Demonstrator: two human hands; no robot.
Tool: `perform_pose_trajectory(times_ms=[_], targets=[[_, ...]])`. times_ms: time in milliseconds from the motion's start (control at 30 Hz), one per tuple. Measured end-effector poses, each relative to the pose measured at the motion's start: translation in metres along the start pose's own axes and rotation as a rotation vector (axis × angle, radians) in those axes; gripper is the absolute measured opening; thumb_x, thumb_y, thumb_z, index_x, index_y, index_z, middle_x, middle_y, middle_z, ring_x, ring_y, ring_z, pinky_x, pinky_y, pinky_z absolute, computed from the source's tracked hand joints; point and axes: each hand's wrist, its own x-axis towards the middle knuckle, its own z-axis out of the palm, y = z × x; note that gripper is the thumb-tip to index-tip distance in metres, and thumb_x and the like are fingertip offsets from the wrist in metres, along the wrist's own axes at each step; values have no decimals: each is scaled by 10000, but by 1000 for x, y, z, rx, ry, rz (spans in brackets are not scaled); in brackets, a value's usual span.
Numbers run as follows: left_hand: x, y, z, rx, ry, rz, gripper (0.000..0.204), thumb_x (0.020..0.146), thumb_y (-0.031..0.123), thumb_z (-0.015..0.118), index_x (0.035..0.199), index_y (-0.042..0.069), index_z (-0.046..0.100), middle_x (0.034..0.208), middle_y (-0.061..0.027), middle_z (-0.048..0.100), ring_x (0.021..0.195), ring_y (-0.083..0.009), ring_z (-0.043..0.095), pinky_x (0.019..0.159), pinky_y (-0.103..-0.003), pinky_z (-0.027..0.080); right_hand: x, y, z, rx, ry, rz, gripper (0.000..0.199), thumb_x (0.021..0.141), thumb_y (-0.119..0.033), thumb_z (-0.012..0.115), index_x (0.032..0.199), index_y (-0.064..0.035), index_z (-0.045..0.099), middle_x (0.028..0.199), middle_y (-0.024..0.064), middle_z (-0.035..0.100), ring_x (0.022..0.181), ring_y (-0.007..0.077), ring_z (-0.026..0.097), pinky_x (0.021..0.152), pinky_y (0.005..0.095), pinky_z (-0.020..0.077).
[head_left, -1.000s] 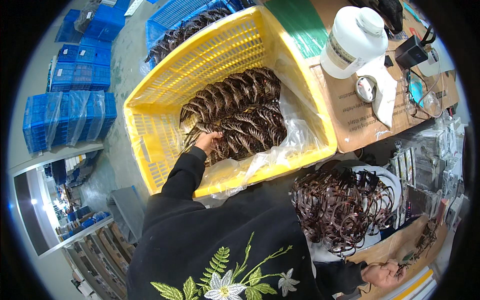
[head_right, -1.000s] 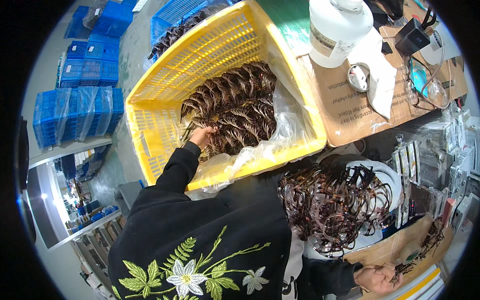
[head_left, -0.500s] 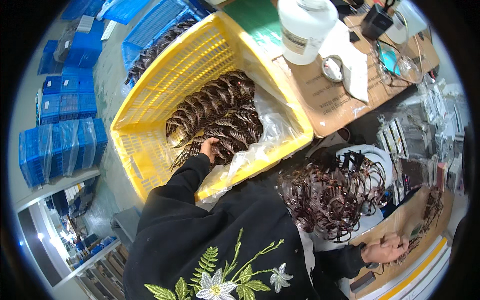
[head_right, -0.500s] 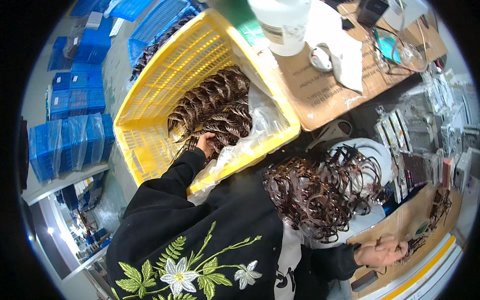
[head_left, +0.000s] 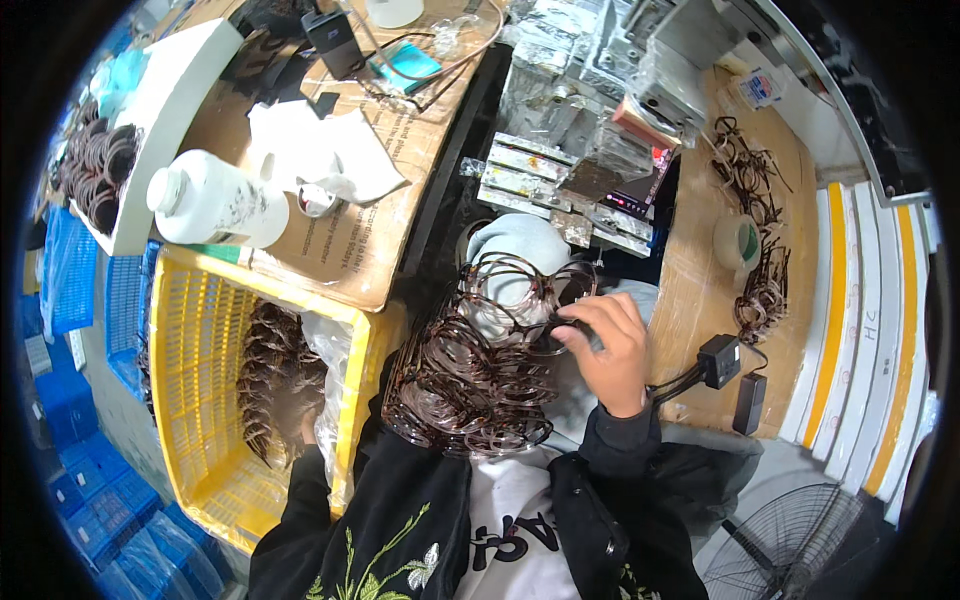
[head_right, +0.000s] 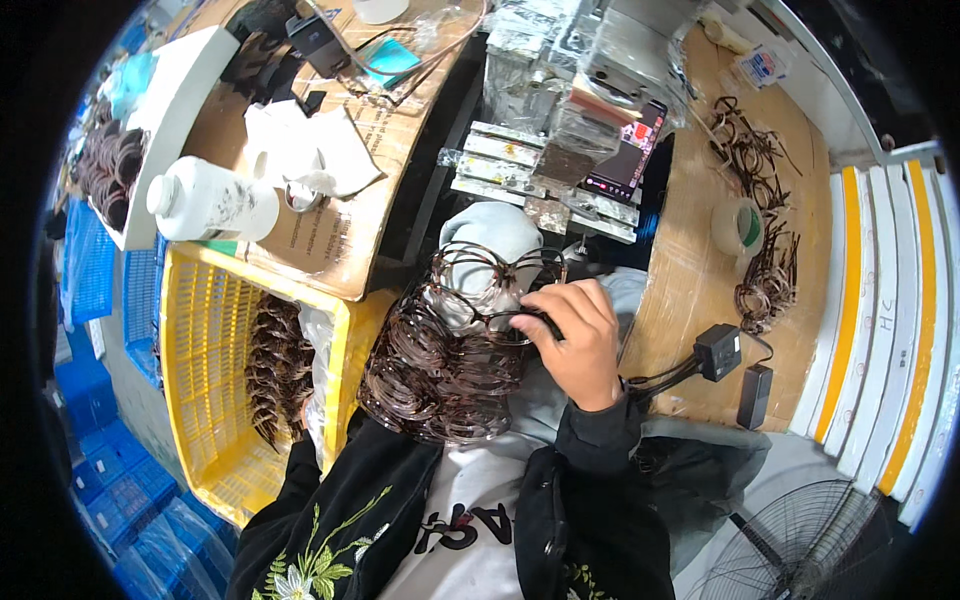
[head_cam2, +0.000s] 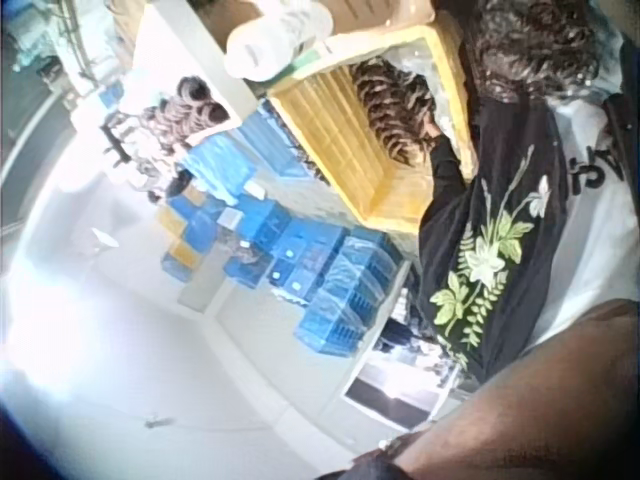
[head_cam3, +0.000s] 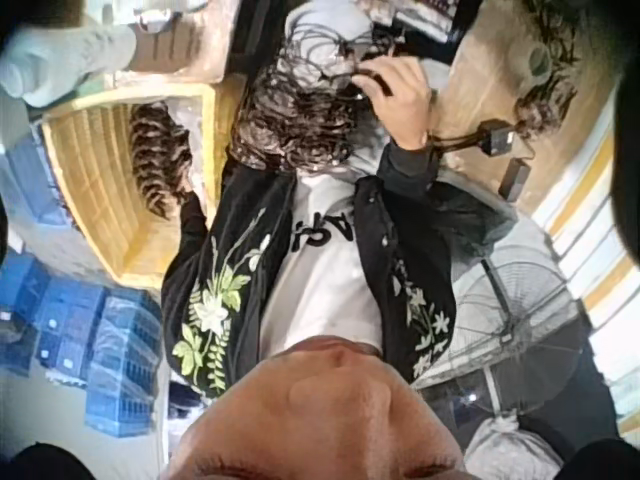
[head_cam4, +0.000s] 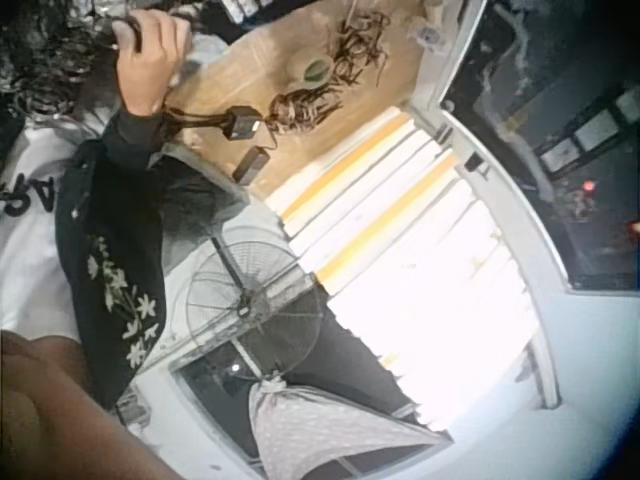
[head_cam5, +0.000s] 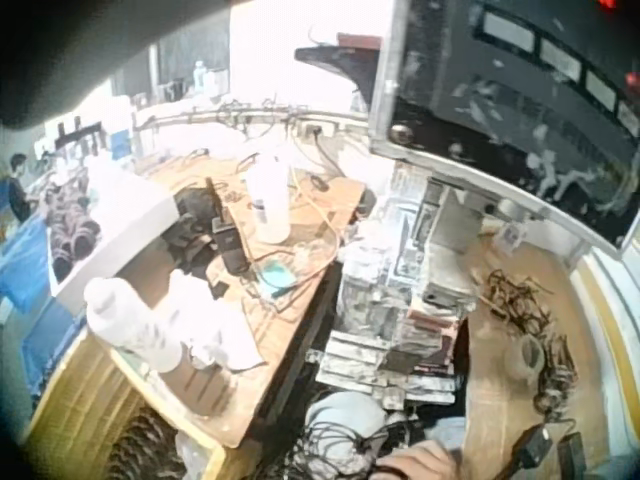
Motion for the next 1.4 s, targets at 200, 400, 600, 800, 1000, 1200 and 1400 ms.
perform_pose_trajectory(times_ms=[200,400,600,800,1000,1200,1400], targets=[[-12,5,-6,26,55,-9,278,799,195,537,1028,37,543,972,-86,607,921,-234,570,830,-368,445,-5,3,3,-80,74,-23,143,678,-78,723,793,-39,649,797,54,613,741,241,534,632,339,437],[-15,11,-7,39,92,-14,294,820,189,519,1072,38,513,1002,-94,592,938,-233,562,841,-369,439,6,1,-19,86,222,13,81,756,-53,673,786,-5,615,737,86,589,642,248,507,596,314,412],[-13,14,-8,54,122,-35,312,841,183,502,1116,38,483,1032,-102,578,954,-232,554,852,-369,433,5,8,-59,371,485,90,124,844,-109,641,877,1,597,724,103,582,603,192,532,550,268,398],[-26,23,-30,74,215,-110,330,862,176,484,1160,38,453,1062,-109,564,970,-232,546,863,-369,426,45,38,-49,916,822,119,207,929,-235,549,896,-31,546,749,40,527,675,117,484,624,242,382],[-55,49,-26,49,618,-141,350,883,170,466,1205,39,423,1093,-117,550,986,-231,538,874,-370,420,108,76,-10,1029,818,55,91,936,-150,514,925,-62,536,772,2,526,656,39,442,503,164,284],[-149,73,120,406,320,1021,331,909,175,480,1192,7,443,958,-94,559,843,-159,539,748,-272,436,131,90,4,958,736,110,120,952,-138,498,873,-50,512,725,-15,489,643,38,408,543,182,311],[-240,99,289,848,-488,1338,314,844,179,538,1066,-42,525,944,-140,572,874,-232,538,820,-328,416,136,98,11,800,788,31,135,939,-75,483,816,-20,477,750,-2,479,669,59,409,621,202,371]])
